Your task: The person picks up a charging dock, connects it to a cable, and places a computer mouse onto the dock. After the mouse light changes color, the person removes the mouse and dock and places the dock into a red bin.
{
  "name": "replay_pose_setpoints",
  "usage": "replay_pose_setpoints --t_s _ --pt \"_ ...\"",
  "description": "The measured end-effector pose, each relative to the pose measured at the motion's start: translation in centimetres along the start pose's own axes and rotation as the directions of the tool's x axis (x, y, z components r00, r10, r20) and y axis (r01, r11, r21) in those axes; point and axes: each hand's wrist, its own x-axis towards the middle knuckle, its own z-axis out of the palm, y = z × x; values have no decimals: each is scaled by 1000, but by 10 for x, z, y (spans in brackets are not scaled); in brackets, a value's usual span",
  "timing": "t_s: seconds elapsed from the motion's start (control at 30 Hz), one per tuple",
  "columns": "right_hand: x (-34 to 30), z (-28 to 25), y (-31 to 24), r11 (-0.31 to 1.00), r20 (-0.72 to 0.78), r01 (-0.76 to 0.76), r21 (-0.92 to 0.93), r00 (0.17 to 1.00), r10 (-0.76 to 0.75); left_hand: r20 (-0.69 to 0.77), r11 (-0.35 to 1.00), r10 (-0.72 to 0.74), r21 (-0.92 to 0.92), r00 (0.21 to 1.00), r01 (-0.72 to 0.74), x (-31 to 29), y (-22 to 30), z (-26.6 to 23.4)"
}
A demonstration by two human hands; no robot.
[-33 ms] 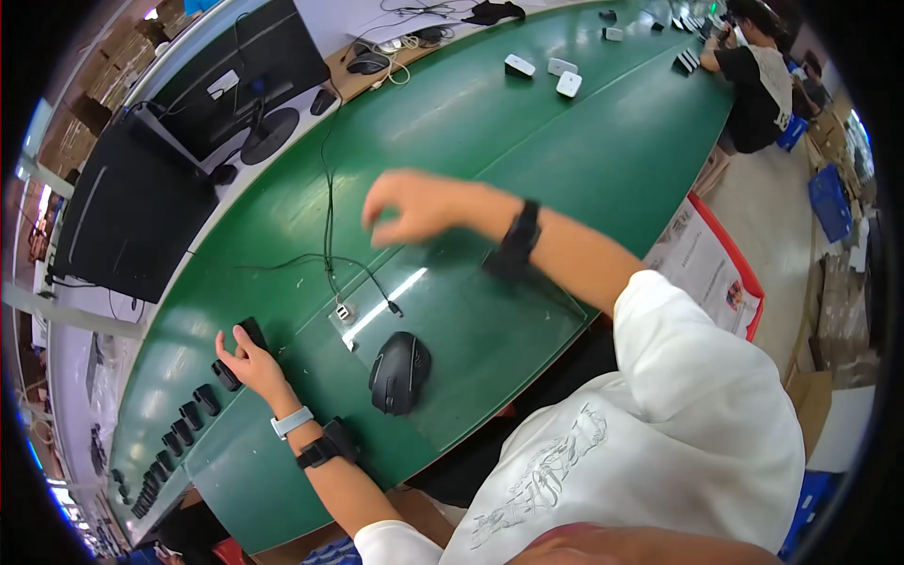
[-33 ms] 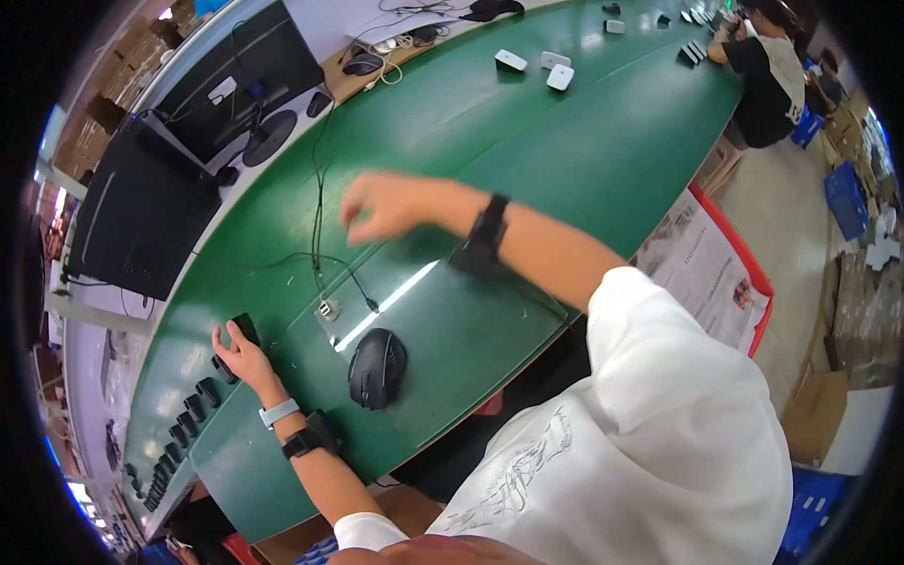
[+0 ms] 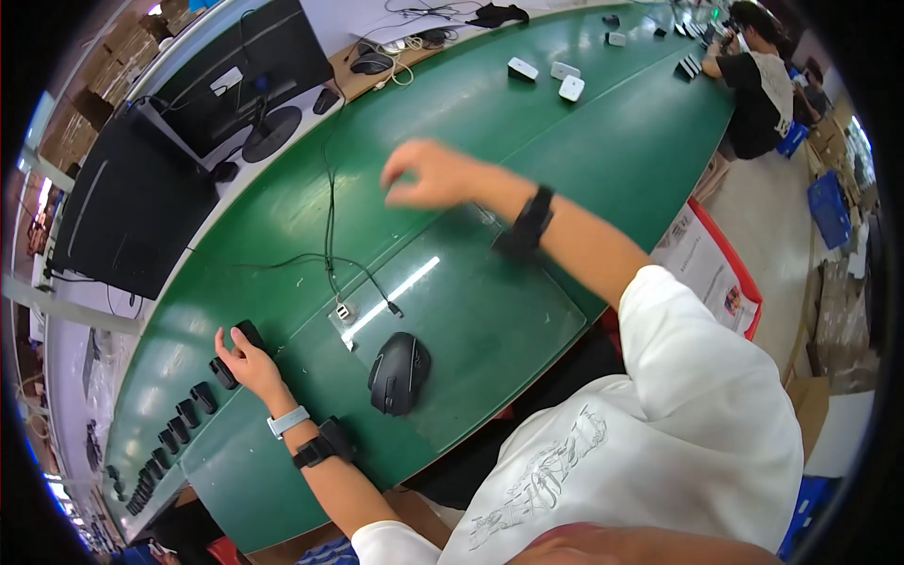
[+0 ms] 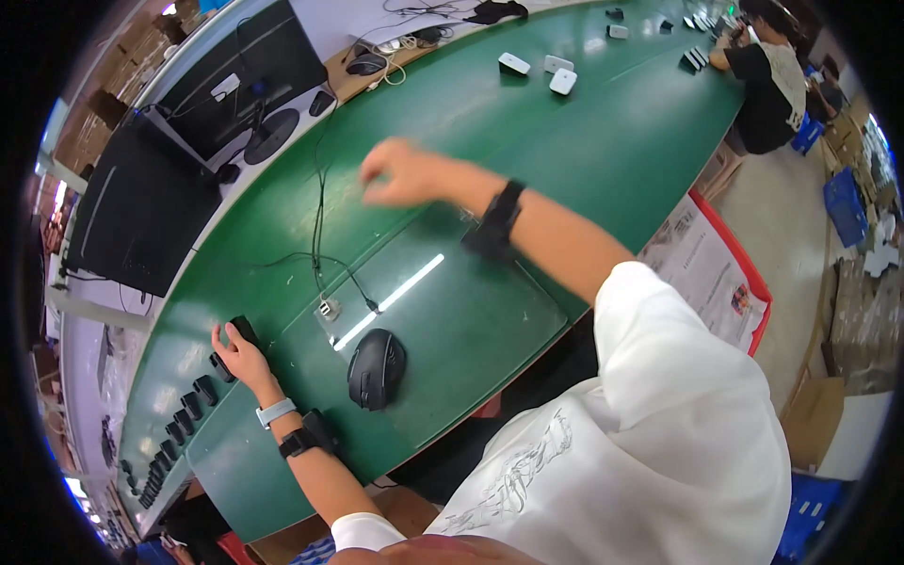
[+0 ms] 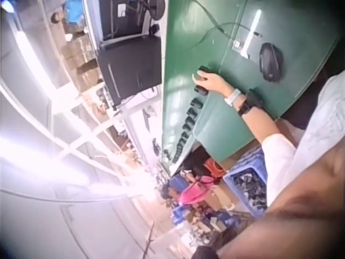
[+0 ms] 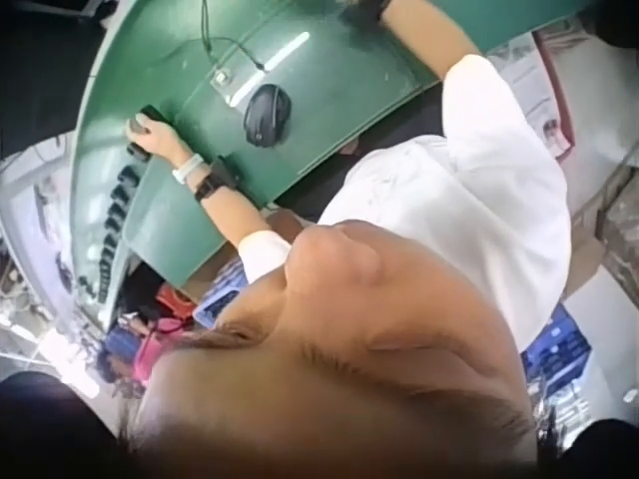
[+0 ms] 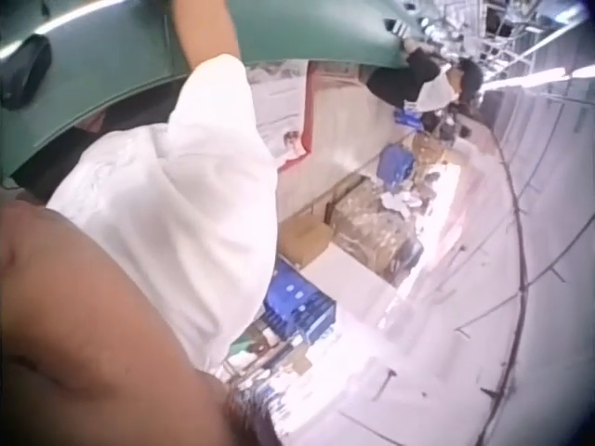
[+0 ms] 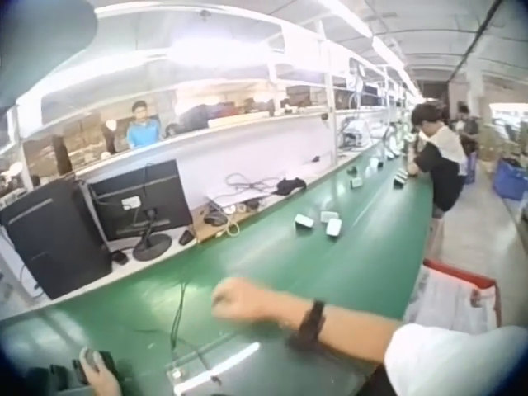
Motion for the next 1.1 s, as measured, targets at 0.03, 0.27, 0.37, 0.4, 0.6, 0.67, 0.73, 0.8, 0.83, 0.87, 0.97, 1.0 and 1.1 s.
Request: replay_pose_setpoints --t_s 0.03,0.27,0.37,0.4,0.6,0.67,0.73,0.8,0.83,0.87,0.97,1.0,1.1 --pt "0 -26 25 976 -168 -76 -205 985 41 -41 992 103 75 994 -100 3 -6 -2" --pt "-74 -158 189 175 -777 -861 -478 507 373 -21 891 126 442 992 -104 14 -21 -27" --pt "-92 -188 223 270 -640 -906 -327 423 642 -85 579 483 777 871 -246 18 -33 -33" --pt "-112 -223 247 330 -678 -901 -282 430 596 -103 629 507 724 856 -285 15 -9 0" --pt "11 -29 73 852 -58 -415 319 889 454 562 808 50 -508 826 297 -24 33 10" --pt "22 34 -17 870 87 -112 481 993 79 690 548 207 -669 694 502 -39 46 22" --pt "16 70 -81 969 71 135 207 986 -152 775 508 179 -600 606 618 -49 71 22" --pt "19 79 -111 998 330 30 59 943 -48 822 726 87 -439 562 529 -30 52 7" --pt "19 83 -118 990 546 -42 -131 831 107 768 703 23 -468 640 536 -32 47 11" --pt "16 87 -122 991 552 -30 -129 828 97 760 701 22 -475 650 532 -31 42 13" --pt "7 100 -114 961 642 -15 -276 742 196 613 772 -46 -479 789 417 -32 46 21" --pt "11 102 -115 961 643 -10 -276 741 193 609 772 -45 -482 792 415 -31 43 20" --pt "24 104 -118 986 637 -130 -101 753 164 594 806 1 -476 804 350 -29 37 15"
